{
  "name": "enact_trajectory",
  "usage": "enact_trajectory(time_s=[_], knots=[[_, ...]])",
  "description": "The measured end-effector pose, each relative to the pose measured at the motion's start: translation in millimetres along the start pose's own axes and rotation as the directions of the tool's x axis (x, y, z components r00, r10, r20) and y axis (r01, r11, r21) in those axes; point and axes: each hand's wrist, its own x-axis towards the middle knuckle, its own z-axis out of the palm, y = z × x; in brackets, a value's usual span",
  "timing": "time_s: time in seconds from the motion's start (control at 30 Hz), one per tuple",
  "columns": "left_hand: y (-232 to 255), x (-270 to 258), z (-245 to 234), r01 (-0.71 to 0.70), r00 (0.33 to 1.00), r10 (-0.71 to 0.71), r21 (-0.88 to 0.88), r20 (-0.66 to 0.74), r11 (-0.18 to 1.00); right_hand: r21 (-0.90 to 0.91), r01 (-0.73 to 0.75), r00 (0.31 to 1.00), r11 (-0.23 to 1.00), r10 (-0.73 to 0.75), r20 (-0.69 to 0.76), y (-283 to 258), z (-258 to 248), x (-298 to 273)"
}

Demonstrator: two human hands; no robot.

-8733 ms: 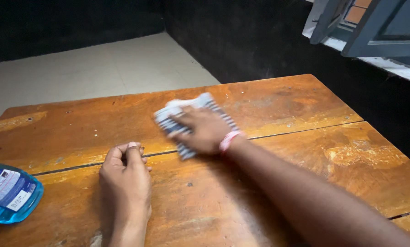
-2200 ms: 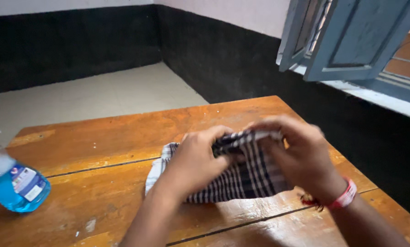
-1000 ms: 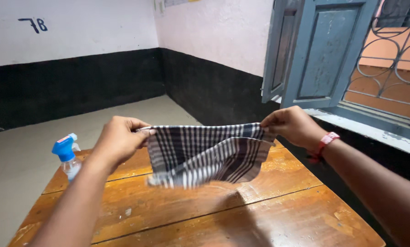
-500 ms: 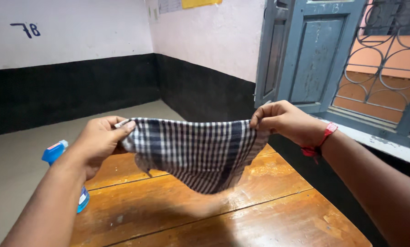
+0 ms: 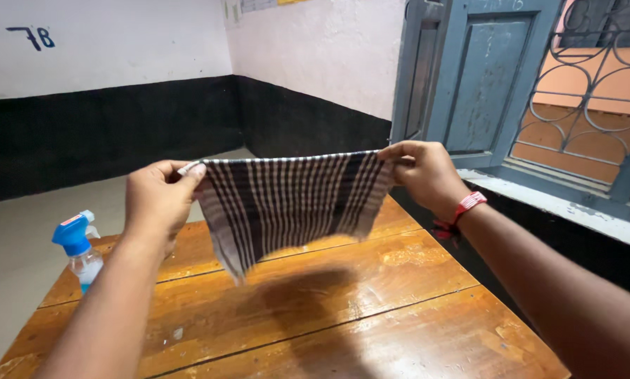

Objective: The person sprays a blue cleaning solution onto a wooden table and wipes the surface with a striped cloth. They repeatedly spray and wipe different sections of the table, folding the cloth as needed to continue cleaning.

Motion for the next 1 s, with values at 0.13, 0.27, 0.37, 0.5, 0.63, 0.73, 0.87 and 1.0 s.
enact_trajectory(time_s=[0.13, 0.27, 0.37, 0.5, 0.63, 0.73, 0.87, 1.0], knots=[[-6, 0, -17, 0.126, 0.964, -0.150, 0.118, 0.218, 0.985, -0.002, -0.096, 0.984, 0.995, 0.096, 0.150, 8, -6, -12], [-27, -23, -44, 0.278, 0.575, -0.667, 0.653, 0.474, 0.704, -0.207, -0.083, 0.778, 0.975, 0.193, 0.597, 33, -9, -35], [-49, -41, -48, 0.360, 0.353, -0.818, 0.741, 0.454, 0.567, -0.264, -0.130, 0.547, 0.956, 0.291, 0.785, 48, 4, -56], [-78, -46, -50, 0.319, 0.295, -0.824, 0.763, 0.484, 0.563, -0.356, -0.337, 0.352, 0.872, 0.467, 0.811, 59, 21, -67], [-116, -29, -42, 0.264, 0.383, -0.799, 0.774, 0.464, 0.576, -0.378, -0.236, 0.543, 0.895, 0.444, 0.713, 70, 32, -55], [-145, -22, -24, 0.109, 0.530, -0.730, 0.819, 0.432, 0.564, -0.398, -0.006, 0.769, 0.918, 0.258, 0.584, 85, 49, -46], [-139, -44, 9, -0.189, 0.852, -0.290, 0.774, 0.435, 0.604, -0.428, 0.401, 0.849, 0.810, -0.154, 0.505, 93, 75, -45], [-117, -98, 60, -0.208, 0.806, -0.273, 0.684, 0.525, 0.699, -0.305, 0.487, 0.773, 0.819, -0.241, 0.586, 84, 120, -58]])
